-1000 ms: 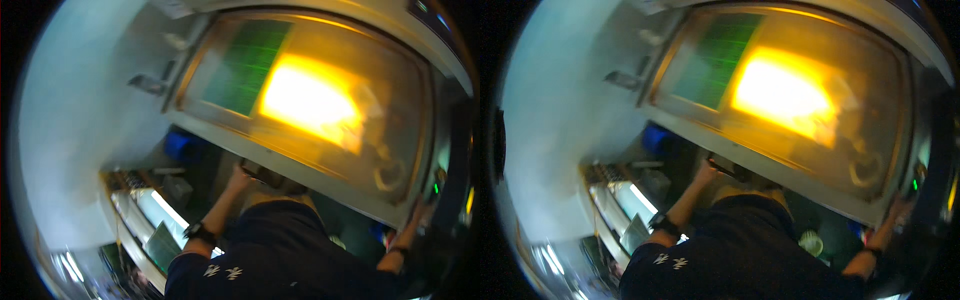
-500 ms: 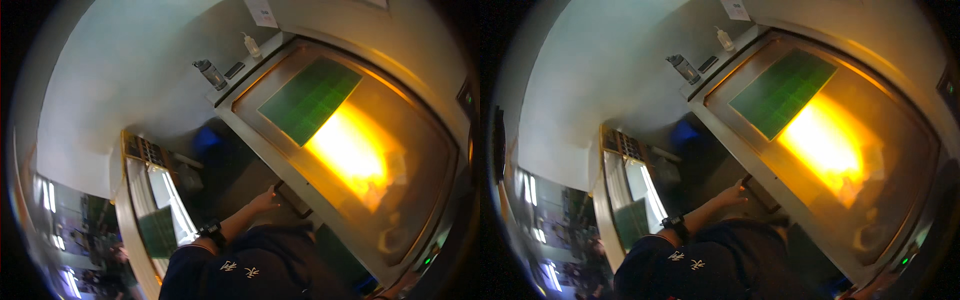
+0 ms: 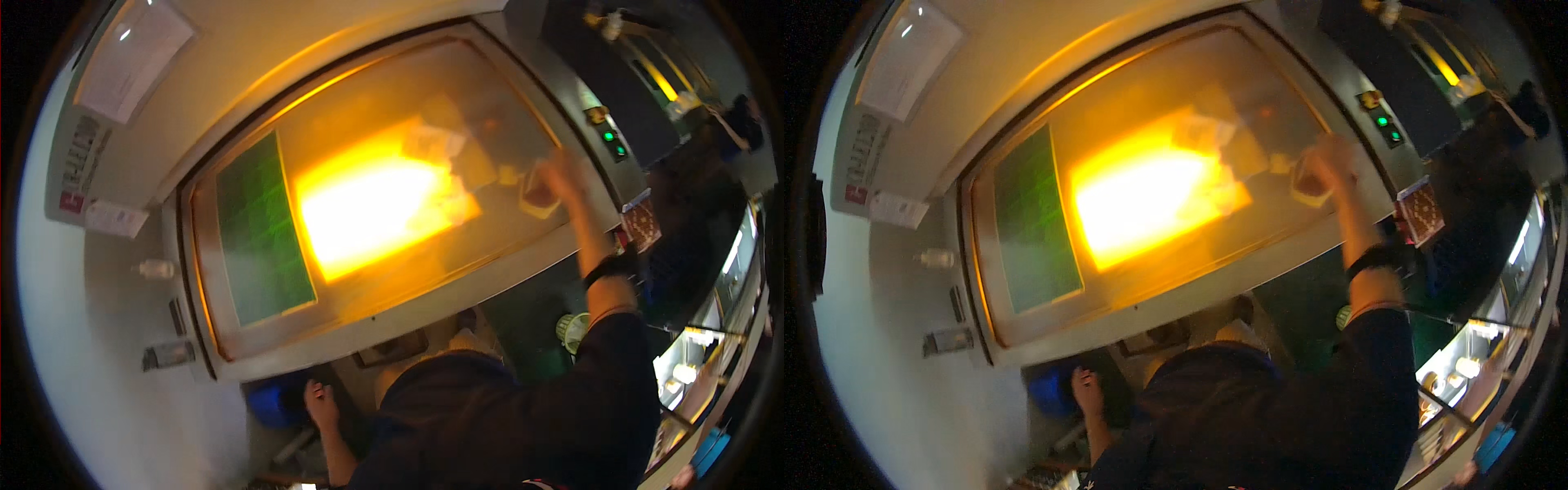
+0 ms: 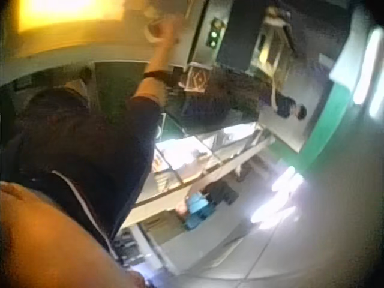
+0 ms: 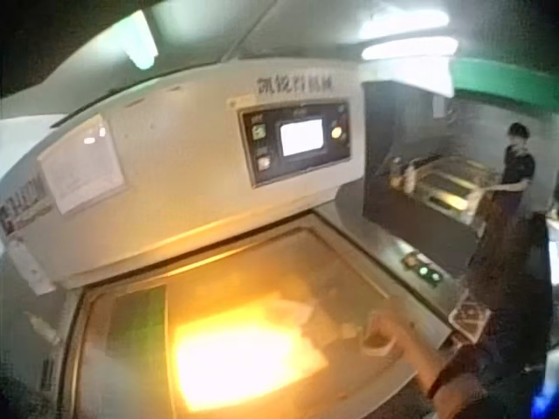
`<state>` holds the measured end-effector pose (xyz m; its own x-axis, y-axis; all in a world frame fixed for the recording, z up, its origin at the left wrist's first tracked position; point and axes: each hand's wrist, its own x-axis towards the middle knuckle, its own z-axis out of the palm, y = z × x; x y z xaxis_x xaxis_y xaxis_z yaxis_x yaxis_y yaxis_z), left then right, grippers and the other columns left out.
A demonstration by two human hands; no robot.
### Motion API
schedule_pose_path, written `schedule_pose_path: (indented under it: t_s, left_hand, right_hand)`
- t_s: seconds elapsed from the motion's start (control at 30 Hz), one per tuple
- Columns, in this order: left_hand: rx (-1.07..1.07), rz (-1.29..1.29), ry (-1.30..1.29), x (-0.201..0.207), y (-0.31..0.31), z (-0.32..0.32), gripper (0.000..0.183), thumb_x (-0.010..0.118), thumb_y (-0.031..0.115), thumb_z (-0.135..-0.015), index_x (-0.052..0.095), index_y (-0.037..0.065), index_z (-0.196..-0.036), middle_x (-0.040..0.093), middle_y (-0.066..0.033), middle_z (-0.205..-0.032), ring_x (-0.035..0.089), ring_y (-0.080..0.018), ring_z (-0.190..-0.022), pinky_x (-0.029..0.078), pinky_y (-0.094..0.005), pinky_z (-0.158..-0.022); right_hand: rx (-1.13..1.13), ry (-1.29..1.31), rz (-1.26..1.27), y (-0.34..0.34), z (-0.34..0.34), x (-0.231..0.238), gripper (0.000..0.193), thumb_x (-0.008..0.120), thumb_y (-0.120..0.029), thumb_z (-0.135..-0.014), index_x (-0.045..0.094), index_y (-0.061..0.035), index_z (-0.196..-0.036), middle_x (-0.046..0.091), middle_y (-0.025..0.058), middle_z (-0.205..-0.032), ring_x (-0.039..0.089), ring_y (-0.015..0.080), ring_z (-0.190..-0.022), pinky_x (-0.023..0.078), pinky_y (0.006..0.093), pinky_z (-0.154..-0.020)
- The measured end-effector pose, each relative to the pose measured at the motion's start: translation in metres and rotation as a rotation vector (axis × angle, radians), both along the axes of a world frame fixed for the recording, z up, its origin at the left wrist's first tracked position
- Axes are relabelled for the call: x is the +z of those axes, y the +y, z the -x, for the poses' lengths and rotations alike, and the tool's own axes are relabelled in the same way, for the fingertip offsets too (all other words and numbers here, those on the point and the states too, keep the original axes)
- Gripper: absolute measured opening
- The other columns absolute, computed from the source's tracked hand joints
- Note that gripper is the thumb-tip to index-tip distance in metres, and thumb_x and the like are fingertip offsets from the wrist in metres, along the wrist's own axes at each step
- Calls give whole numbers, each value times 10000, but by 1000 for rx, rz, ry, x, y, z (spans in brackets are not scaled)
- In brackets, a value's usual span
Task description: Placing a green electronic board into an LED exposure machine and activating the cycle.
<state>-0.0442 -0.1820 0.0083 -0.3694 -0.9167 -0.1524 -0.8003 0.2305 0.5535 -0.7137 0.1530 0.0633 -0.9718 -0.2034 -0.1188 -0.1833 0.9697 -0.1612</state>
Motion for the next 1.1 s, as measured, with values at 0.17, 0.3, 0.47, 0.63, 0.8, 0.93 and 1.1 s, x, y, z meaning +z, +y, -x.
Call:
schedule_pose_path:
  t_s: [0.17, 0.3, 0.47, 0.63, 0.8, 0.93, 1.1]
  left_hand:
    - [-125, 325, 95, -19, -156, 10, 423, 630, 165, -929, 537, -28, -1293, 580, -185, -1168, 556, -325, -1064, 461, -435, -904]
    - [-314, 429, 38, -19, -263, 43, 457, 577, 234, -969, 509, -17, -1344, 519, -225, -1335, 471, -374, -1258, 413, -471, -1018]
    - [-171, 304, -539, -14, -336, 103, 665, 398, 481, -1027, 281, 72, -1539, 202, -142, -1626, 294, -428, -1427, 316, -622, -1093]
    - [-256, 387, -608, -47, -355, 93, 694, 332, 519, -1033, 204, 105, -1575, 114, -97, -1657, 210, -451, -1459, 259, -699, -1082]
    - [-234, 321, -603, -36, -353, 90, 727, 340, 535, -1023, 159, 114, -1587, 133, -104, -1655, 205, -427, -1467, 214, -669, -1118]
    - [-229, 445, -511, -59, -357, 78, 723, 373, 508, -1014, 173, 111, -1584, 152, -115, -1650, 185, -453, -1464, 212, -671, -1109]
    - [-220, 368, -609, -39, -348, 87, 716, 382, 509, -1004, 207, 120, -1580, 169, -110, -1648, 201, -470, -1453, 222, -663, -1107]
  right_hand:
    - [531, 241, 551, -115, -202, -151, 636, 678, -446, -867, 494, -149, -1399, 371, 150, -1517, 257, 359, -1449, 179, 655, -1130]
    - [575, -39, 541, -182, -361, -84, 597, 669, -387, -876, 498, -180, -1409, 308, 163, -1562, 217, 385, -1475, 175, 632, -1163]
    - [645, -160, 404, -216, -416, -50, 577, 690, -317, -857, 525, -164, -1389, 332, 184, -1541, 225, 389, -1472, 147, 562, -1204]
    - [456, -99, 295, -216, -428, -42, 610, 690, -318, -862, 494, -148, -1415, 357, 181, -1529, 237, 378, -1470, 160, 552, -1203]
    - [221, 157, 350, -193, -451, -70, 643, 732, -343, -814, 508, -152, -1386, 404, 149, -1501, 324, 351, -1434, 228, 547, -1182]
    - [224, 214, 177, -212, -458, -57, 666, 768, -320, -710, 549, -208, -1329, 444, 121, -1453, 384, 351, -1395, 283, 541, -1164]
    - [214, 285, 152, -213, -455, -62, 616, 755, -263, -700, 565, -195, -1282, 464, 126, -1409, 417, 358, -1362, 306, 547, -1150]
